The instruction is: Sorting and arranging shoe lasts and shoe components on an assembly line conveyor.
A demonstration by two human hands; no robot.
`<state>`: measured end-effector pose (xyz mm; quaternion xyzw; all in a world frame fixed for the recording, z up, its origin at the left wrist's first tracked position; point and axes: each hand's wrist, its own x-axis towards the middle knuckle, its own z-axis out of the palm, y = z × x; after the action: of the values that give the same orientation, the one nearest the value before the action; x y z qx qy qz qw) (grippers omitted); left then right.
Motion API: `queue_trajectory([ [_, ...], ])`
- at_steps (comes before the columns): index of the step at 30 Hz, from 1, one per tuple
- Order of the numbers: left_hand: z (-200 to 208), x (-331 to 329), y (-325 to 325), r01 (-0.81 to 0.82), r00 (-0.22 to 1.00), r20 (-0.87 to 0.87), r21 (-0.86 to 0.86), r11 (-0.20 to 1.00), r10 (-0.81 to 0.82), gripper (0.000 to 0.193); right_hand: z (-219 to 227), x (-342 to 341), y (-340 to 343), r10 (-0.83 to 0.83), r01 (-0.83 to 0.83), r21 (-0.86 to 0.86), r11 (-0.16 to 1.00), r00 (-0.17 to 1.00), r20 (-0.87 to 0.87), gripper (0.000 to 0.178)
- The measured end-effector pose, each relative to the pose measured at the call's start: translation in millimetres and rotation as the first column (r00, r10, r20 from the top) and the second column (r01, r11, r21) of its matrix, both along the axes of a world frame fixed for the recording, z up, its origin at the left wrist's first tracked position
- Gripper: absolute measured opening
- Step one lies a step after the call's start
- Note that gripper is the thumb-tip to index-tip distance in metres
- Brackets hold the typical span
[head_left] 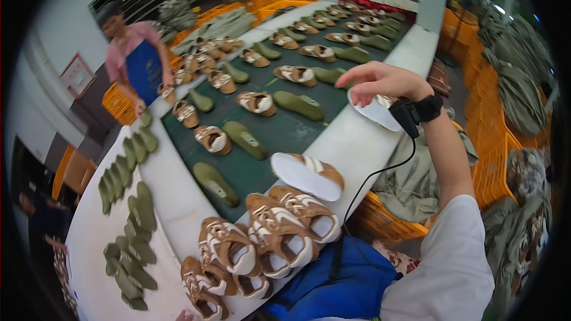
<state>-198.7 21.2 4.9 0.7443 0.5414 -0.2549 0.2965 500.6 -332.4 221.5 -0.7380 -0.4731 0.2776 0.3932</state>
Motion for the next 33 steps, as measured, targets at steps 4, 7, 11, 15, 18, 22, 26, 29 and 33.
queue_trajectory([
  [4, 69.3, 55.2, 64.9, 0.603, 0.797, -0.194, 0.276, 0.748, -0.572, 0.048, -99.3, 38.5, -83.7, -0.22, 0.212, -0.079, 0.974, 0.971, -0.099, 0.028],
  [7, 90.6, 125.1, 118.5, 0.876, 0.444, -0.4, 0.38, 0.296, -0.802, 0.046, -228.2, 16.4, -80.6, -0.386, 0.391, 0.031, 0.92, 0.888, 0.251, 0.028],
  [11, 89.8, 298.5, 117.0, 0.409, 0.827, 0.227, 0.384, 0.828, -0.514, 0.065, -310.2, -52.3, -43.7, -0.56, 0.529, 0.255, 0.809, 0.562, 0.609, 0.026],
  [15, 56.9, 436.7, 84.6, 0.573, 0.792, 0.004, 0.34, 0.746, -0.61, 0.072, -326.2, -58.1, -35.9, -0.731, 0.634, 0.394, 0.665, 0.444, 0.518, 0.025],
  [18, 25.9, 471.9, 79.7, 0.659, 0.752, -0.254, 0.338, 0.673, -0.609, 0.084, -325.0, -59.6, -26.3, -0.735, 0.608, 0.426, 0.67, 0.464, 0.494, 0.022],
  [22, -25.2, 474.1, 82.6, 0.638, 0.758, -0.326, 0.19, 0.746, -0.565, 0.091, -321.6, -55.6, -22.5, -0.72, 0.584, 0.433, 0.687, 0.467, 0.513, 0.018],
  [26, -48.3, 472.7, 102.0, 0.616, 0.787, -0.185, 0.27, 0.74, -0.588, 0.084, -306.2, -55.6, -28.1, -0.713, 0.592, 0.413, 0.692, 0.474, 0.517, 0.024],
  [29, -18.2, 487.4, 79.5, 0.515, 0.856, -0.142, 0.142, 0.846, -0.497, 0.084, -304.2, -54.8, -35.2, -0.691, 0.634, 0.338, 0.696, 0.46, 0.558, 0.025],
  [33, -15.0, 465.9, 89.5, 0.463, 0.886, -0.113, 0.153, 0.873, -0.45, 0.084, -307.7, -54.5, -22.3, -0.669, 0.611, 0.329, 0.72, 0.487, 0.562, 0.026],
])
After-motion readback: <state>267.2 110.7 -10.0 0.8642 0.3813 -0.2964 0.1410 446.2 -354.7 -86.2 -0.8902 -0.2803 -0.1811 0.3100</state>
